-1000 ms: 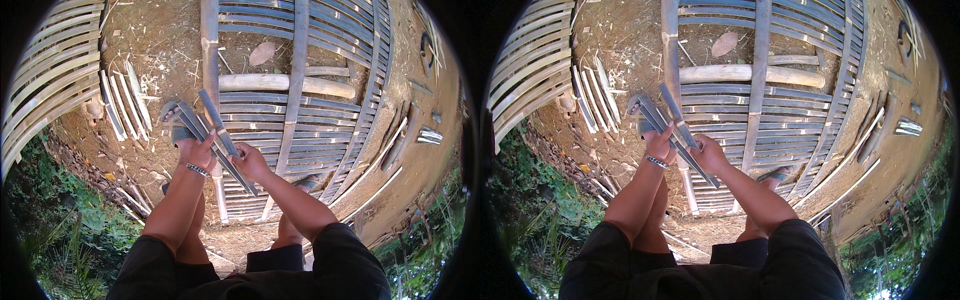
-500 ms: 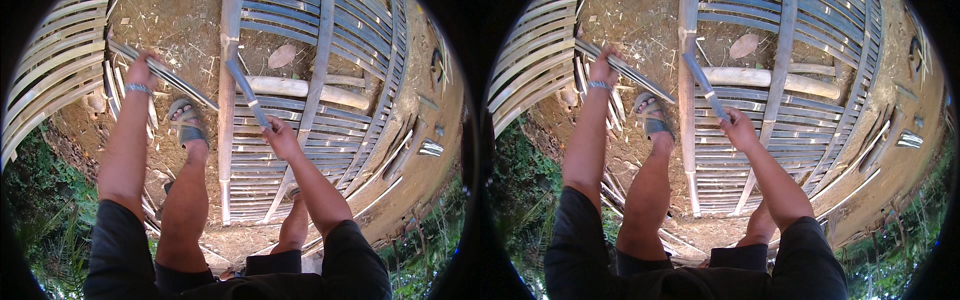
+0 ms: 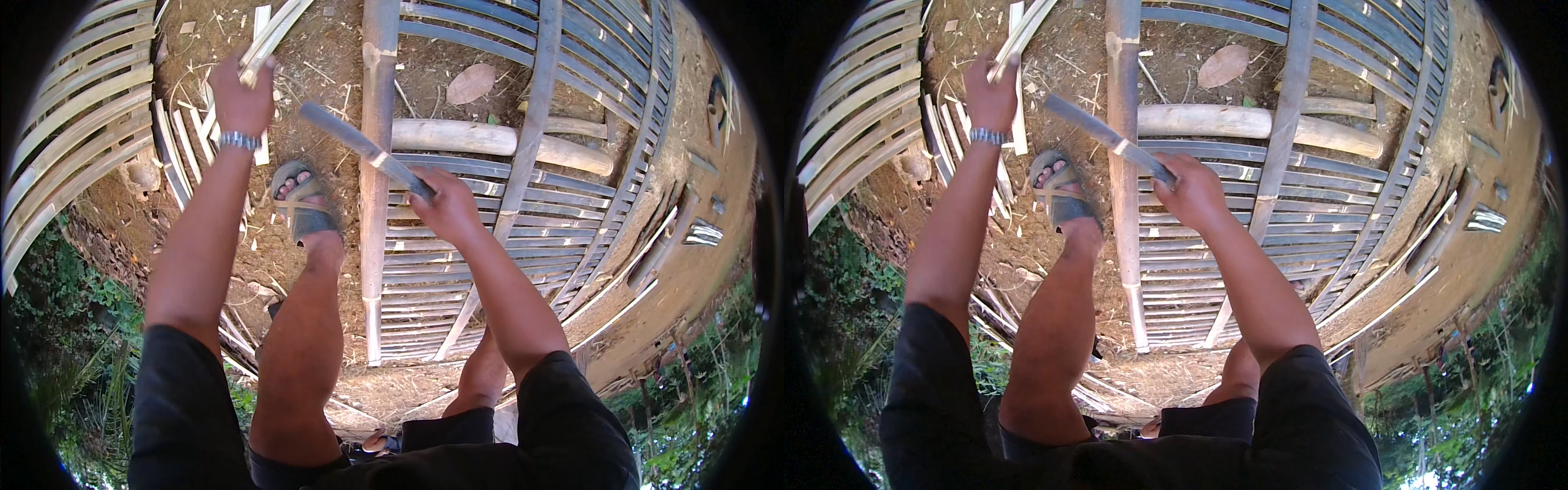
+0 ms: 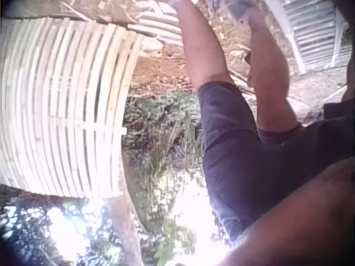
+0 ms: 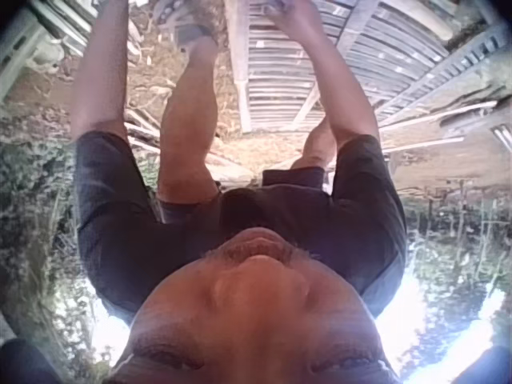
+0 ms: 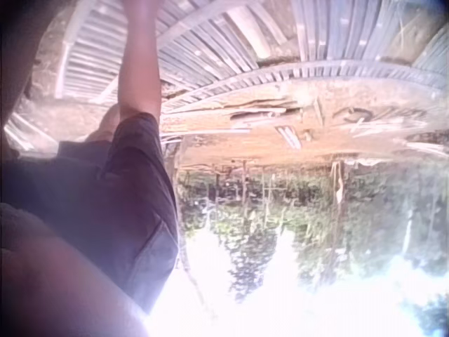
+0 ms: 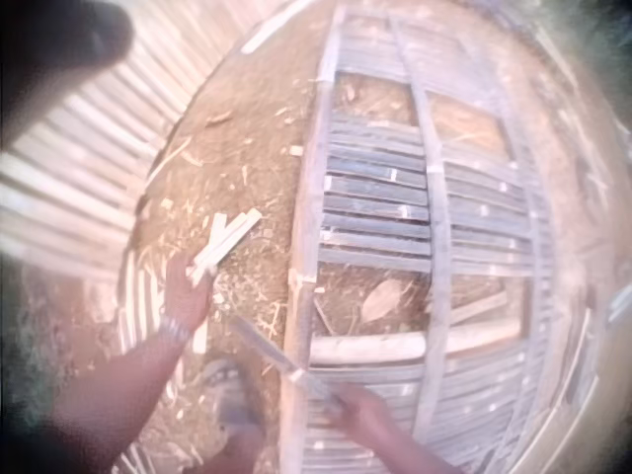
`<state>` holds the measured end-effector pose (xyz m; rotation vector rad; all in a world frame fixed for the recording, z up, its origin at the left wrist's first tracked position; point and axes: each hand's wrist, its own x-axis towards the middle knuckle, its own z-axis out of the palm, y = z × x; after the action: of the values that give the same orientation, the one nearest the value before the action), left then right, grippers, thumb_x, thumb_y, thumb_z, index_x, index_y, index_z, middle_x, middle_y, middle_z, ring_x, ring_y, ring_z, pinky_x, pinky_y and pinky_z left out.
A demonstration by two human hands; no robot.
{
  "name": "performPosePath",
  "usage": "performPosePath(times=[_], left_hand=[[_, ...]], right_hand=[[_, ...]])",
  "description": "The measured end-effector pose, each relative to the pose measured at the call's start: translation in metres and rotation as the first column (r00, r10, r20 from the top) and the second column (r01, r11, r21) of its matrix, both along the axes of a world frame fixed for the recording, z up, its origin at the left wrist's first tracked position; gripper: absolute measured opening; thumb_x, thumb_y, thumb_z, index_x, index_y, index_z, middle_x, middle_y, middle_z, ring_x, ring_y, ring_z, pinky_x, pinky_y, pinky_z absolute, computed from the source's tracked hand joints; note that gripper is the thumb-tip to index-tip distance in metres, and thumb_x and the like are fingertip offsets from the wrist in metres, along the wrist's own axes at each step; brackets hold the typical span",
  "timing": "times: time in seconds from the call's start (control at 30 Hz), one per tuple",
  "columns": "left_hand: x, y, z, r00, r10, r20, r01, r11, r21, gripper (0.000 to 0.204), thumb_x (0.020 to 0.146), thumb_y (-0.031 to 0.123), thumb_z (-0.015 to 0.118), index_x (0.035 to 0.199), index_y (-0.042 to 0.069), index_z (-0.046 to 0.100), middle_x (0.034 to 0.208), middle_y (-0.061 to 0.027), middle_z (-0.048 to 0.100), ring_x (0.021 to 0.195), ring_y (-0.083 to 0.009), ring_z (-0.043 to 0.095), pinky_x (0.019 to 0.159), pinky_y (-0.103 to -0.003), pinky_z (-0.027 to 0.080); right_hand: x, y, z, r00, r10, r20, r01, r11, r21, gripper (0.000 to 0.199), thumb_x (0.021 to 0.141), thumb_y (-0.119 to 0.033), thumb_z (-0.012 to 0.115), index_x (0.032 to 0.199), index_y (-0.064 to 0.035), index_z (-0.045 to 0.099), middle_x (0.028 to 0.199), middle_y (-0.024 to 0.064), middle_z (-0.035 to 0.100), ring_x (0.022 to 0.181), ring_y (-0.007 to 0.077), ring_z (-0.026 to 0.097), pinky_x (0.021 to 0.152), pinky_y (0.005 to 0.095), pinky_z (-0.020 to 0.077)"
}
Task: The person constructs a bamboo frame by hand, picking up bamboo strips, aligning them onto a wooden crossbeam, and using a small axe to secure the strips into place.
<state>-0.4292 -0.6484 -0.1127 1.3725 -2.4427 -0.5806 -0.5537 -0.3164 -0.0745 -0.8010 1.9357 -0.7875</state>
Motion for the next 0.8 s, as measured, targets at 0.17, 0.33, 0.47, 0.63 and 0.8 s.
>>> performPosePath(times=[0.17,0.33,0.47,0.63,0.8], left_hand=[[0.052,0.065,0.038,0.956,0.281,-0.088,-0.015,0.346,0.938,0.043,0.100,0.027,0.058,0.135,0.003,0.055,0.103,-0.0067,0.067,0.089,-0.0125,0.064,0.075,-0.026,0.055],[0.104,0.081,0.028,0.822,0.541,-0.176,0.091,0.181,0.979,0.024,0.101,0.020,0.057,0.118,0.003,0.058,0.098,-0.0075,0.068,0.084,-0.0125,0.065,0.075,-0.029,0.057],[0.136,0.067,0.027,0.706,0.667,-0.240,0.086,0.256,0.963,0.020,0.103,0.023,0.055,0.112,0.006,0.059,0.100,-0.0085,0.069,0.087,-0.0153,0.067,0.079,-0.034,0.058],[0.158,0.050,0.018,0.632,0.735,-0.246,0.043,0.283,0.958,0.021,0.104,0.025,0.051,0.113,0.007,0.058,0.103,-0.0076,0.069,0.090,-0.0168,0.067,0.082,-0.038,0.058],[0.161,0.050,0.013,0.603,0.771,-0.204,0.020,0.241,0.970,0.020,0.103,0.027,0.053,0.113,0.010,0.059,0.101,-0.0059,0.070,0.090,-0.0162,0.067,0.082,-0.039,0.056]], right_hand=[[-0.021,-0.024,0.008,0.951,0.267,-0.156,-0.251,0.961,0.115,0.043,0.082,-0.021,0.069,0.125,-0.0163,0.065,0.101,0.0122,0.067,0.094,0.0348,0.065,0.086,0.0441,0.0513],[-0.027,0.000,-0.002,0.946,0.098,-0.309,-0.150,0.977,-0.151,0.057,0.076,-0.025,0.079,0.130,-0.0161,0.062,0.115,0.0152,0.064,0.110,0.0362,0.059,0.099,0.0439,0.0450],[-0.057,0.055,-0.021,0.778,-0.305,-0.550,0.352,0.936,-0.021,0.065,0.078,-0.034,0.082,0.130,-0.0033,0.057,0.121,0.0178,0.058,0.118,0.0355,0.052,0.103,0.0465,0.0403],[-0.100,0.119,-0.045,0.705,-0.065,-0.706,0.440,0.821,0.364,0.066,0.076,-0.055,0.077,0.117,-0.0051,0.063,0.119,0.0154,0.058,0.120,0.0344,0.051,0.103,0.0478,0.0380],[-0.115,0.117,-0.052,0.781,0.158,-0.604,0.239,0.818,0.523,0.079,0.075,-0.073,0.065,0.116,-0.0050,0.068,0.125,0.0132,0.061,0.126,0.0339,0.050,0.107,0.0560,0.0310]])
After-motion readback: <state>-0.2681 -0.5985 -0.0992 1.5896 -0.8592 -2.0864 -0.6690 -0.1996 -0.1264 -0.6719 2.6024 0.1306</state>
